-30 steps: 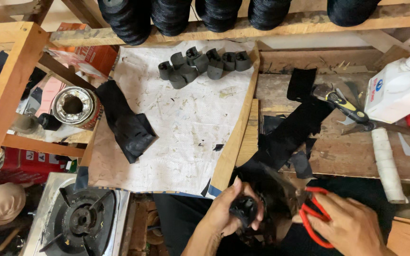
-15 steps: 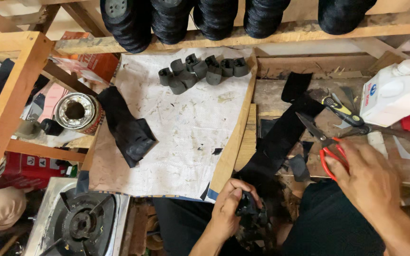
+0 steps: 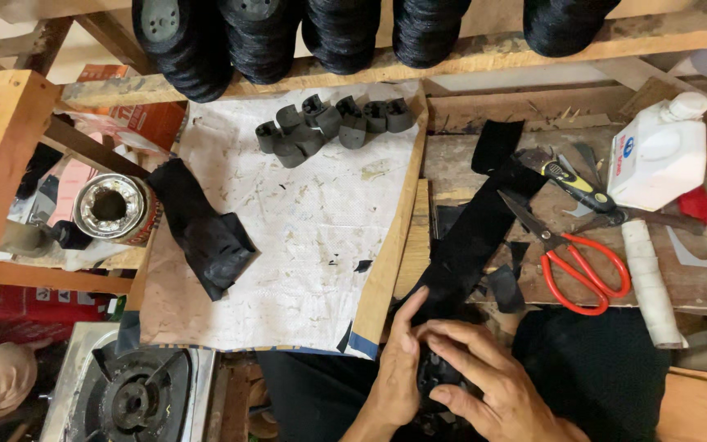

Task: The person cuts a strip of black rubber with scissors, wraps it around small cylindrical rubber pieces, and trims the excess. The person repeats this process for several pieces, placing the finished items on a white paper on the workbench.

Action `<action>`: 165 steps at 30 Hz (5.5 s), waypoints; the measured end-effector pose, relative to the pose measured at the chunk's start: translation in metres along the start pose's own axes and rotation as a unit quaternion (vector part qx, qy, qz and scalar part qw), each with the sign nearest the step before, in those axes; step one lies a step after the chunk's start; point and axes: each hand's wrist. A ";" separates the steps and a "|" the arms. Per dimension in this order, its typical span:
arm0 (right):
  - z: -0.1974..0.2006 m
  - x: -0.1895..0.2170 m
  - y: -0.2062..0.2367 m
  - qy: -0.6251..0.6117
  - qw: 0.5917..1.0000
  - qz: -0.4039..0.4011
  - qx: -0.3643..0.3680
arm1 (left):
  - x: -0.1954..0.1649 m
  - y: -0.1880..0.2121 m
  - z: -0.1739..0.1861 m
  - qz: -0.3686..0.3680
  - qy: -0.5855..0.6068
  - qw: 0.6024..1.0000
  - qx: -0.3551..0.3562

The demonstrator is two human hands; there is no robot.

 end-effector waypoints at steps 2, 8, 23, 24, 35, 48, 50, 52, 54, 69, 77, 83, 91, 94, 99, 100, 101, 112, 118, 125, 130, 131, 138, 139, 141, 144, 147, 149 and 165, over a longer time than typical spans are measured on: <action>-0.006 0.001 0.000 0.042 0.999 -0.001 -0.023 | 0.003 -0.001 -0.001 0.015 -0.017 1.000 -0.017; -0.011 -0.004 0.000 0.199 0.979 0.013 -0.035 | 0.016 -0.011 -0.006 0.080 0.012 0.992 -0.095; -0.007 -0.036 0.046 0.076 0.981 -0.111 -0.141 | -0.005 -0.011 -0.007 0.144 -0.100 0.982 0.075; -0.001 -0.040 0.055 0.053 0.977 -0.137 -0.152 | -0.008 -0.014 -0.003 0.202 -0.120 0.968 0.090; 0.090 -0.028 0.172 0.274 0.832 -0.379 -0.298 | -0.023 -0.113 0.106 0.001 -0.106 0.981 -0.163; 0.050 -0.080 0.271 0.271 0.657 -0.676 -0.197 | -0.026 -0.116 0.105 -0.018 -0.122 0.973 -0.193; 0.054 -0.084 0.277 0.304 0.690 -0.605 -0.256 | -0.027 -0.112 0.102 0.022 -0.083 0.972 -0.217; 0.064 -0.090 0.274 0.325 0.654 -0.635 -0.250 | -0.026 -0.113 0.099 0.026 -0.096 0.975 -0.198; 0.078 -0.086 0.265 0.185 0.680 -0.641 -0.302 | -0.025 -0.115 0.096 0.023 -0.107 0.976 -0.190; 0.079 -0.042 0.008 0.212 0.950 -0.176 -0.149 | -0.026 -0.122 0.085 0.053 -0.048 0.975 -0.210; 0.049 -0.083 -0.069 0.178 0.919 -0.345 -0.066 | -0.041 -0.122 0.074 0.064 -0.044 0.974 -0.214; 0.040 -0.119 -0.083 0.022 0.906 -0.399 -0.139 | -0.030 -0.124 0.081 0.062 -0.024 0.977 -0.204; 0.041 -0.071 -0.069 -0.229 0.922 -0.210 -0.233 | -0.029 -0.116 0.083 0.072 -0.124 0.979 -0.147; 0.033 -0.045 -0.046 -0.231 0.945 -0.166 -0.161 | -0.038 -0.099 0.070 0.156 -0.062 0.985 0.047; -0.005 -0.052 -0.007 -0.090 0.996 -0.020 0.008 | -0.036 -0.066 0.040 0.176 0.148 0.971 0.064; -0.011 -0.061 -0.002 -0.069 0.994 -0.064 0.056 | -0.035 -0.064 0.038 0.187 0.140 0.971 0.049; -0.016 -0.070 0.005 -0.046 0.988 -0.106 0.103 | -0.035 -0.064 0.038 0.198 0.132 0.971 0.035; -0.062 -0.111 0.030 -0.106 0.957 -0.271 0.022 | -0.010 -0.070 0.052 0.155 0.204 0.964 -0.068; -0.049 -0.101 0.033 -0.081 0.929 -0.315 -0.175 | 0.007 -0.055 0.040 0.136 0.179 0.971 -0.075; -0.040 -0.094 0.037 -0.073 0.941 -0.297 -0.149 | 0.014 -0.035 0.019 0.192 0.084 0.975 -0.076; -0.034 -0.095 0.041 -0.058 0.949 -0.272 -0.150 | 0.017 -0.027 0.026 0.136 0.101 0.971 -0.169; -0.031 -0.096 0.042 -0.070 0.934 -0.320 -0.145 | 0.017 -0.027 0.035 0.155 0.121 0.966 -0.168; -0.022 -0.094 0.048 -0.205 0.891 -0.370 -0.166 | 0.056 0.004 0.060 0.188 0.264 0.933 0.159; -0.024 -0.095 0.048 -0.212 0.892 -0.357 -0.176 | 0.066 0.003 0.060 0.208 0.249 0.938 0.120; -0.027 -0.096 0.051 -0.233 0.876 -0.387 -0.170 | 0.084 0.002 0.055 0.248 0.220 0.943 0.039; -0.029 -0.101 0.057 -0.248 0.869 -0.389 -0.179 | 0.095 -0.004 0.054 0.236 0.204 0.949 0.043; -0.029 -0.104 0.063 -0.163 0.885 -0.411 -0.148 | 0.094 -0.004 0.051 0.274 0.233 0.933 0.028; -0.028 -0.104 0.065 -0.121 0.891 -0.415 -0.140 | 0.094 -0.001 0.050 0.298 0.264 0.917 -0.007; 0.000 -0.094 0.061 -0.048 0.939 -0.326 -0.102 | 0.071 -0.002 0.026 0.239 0.229 0.943 -0.033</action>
Point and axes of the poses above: each hand's wrist, its own y-axis away from the middle knuckle, its own z-axis out of the back of the hand, x = y × z, and after that the axes turned 3 degrees about y, right-handed
